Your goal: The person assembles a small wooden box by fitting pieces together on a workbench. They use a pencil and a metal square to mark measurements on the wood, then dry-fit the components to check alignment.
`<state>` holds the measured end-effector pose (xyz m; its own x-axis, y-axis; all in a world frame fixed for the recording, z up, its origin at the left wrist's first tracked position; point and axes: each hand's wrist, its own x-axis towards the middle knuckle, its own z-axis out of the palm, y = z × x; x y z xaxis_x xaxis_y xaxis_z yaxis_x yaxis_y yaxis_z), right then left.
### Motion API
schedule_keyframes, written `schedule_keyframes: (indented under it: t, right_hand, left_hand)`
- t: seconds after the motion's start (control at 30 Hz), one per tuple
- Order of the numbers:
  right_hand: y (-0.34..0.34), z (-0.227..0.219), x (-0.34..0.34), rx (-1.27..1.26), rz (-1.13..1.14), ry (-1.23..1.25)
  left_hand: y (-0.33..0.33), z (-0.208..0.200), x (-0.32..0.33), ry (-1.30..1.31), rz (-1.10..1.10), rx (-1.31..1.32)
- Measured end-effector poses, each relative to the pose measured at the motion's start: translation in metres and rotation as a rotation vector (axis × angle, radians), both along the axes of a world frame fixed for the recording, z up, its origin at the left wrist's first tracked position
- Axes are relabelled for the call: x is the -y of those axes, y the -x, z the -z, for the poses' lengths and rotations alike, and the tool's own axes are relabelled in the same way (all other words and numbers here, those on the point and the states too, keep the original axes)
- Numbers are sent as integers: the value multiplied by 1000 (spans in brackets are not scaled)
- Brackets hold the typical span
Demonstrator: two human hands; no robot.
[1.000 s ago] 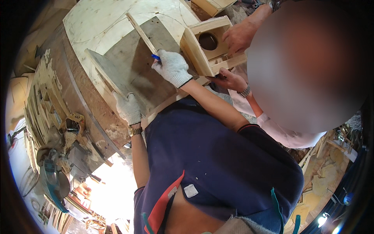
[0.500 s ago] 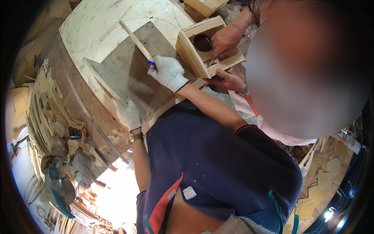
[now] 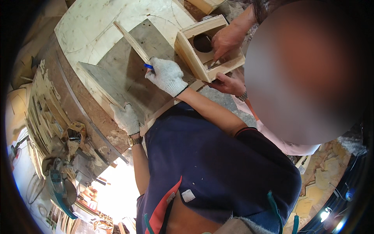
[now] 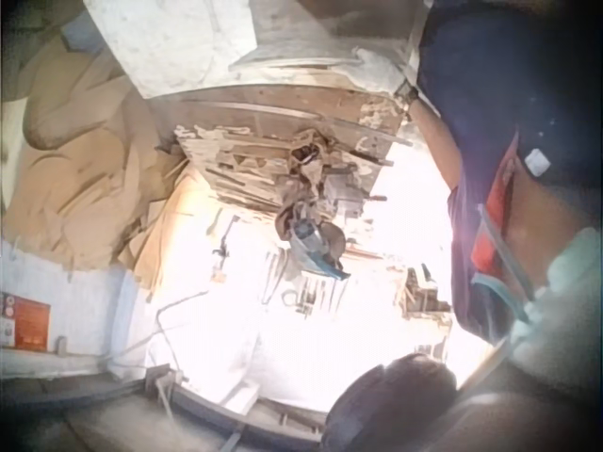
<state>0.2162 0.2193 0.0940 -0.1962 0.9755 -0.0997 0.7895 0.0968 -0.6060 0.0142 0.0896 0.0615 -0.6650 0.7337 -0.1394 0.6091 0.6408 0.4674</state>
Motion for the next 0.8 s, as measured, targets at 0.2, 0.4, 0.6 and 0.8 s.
schedule_keyframes:
  t: [0.2, 0.4, 0.6, 0.8]
  right_hand:
    - [-1, -2, 1, -30, 12, 9]
    - [0, -9, -2, -9, 21, 36]
    - [-2, -6, 0, -41, 12, 9]
    - [-2, -3, 1, -46, 5, 25]
  left_hand:
    - [-6, -9, -2, 27, -17, 9]
    - [-5, -6, -1, 50, -31, -13]
    - [-4, -1, 1, 21, -51, 18]
    - [-7, -3, 3, 43, -59, 11]
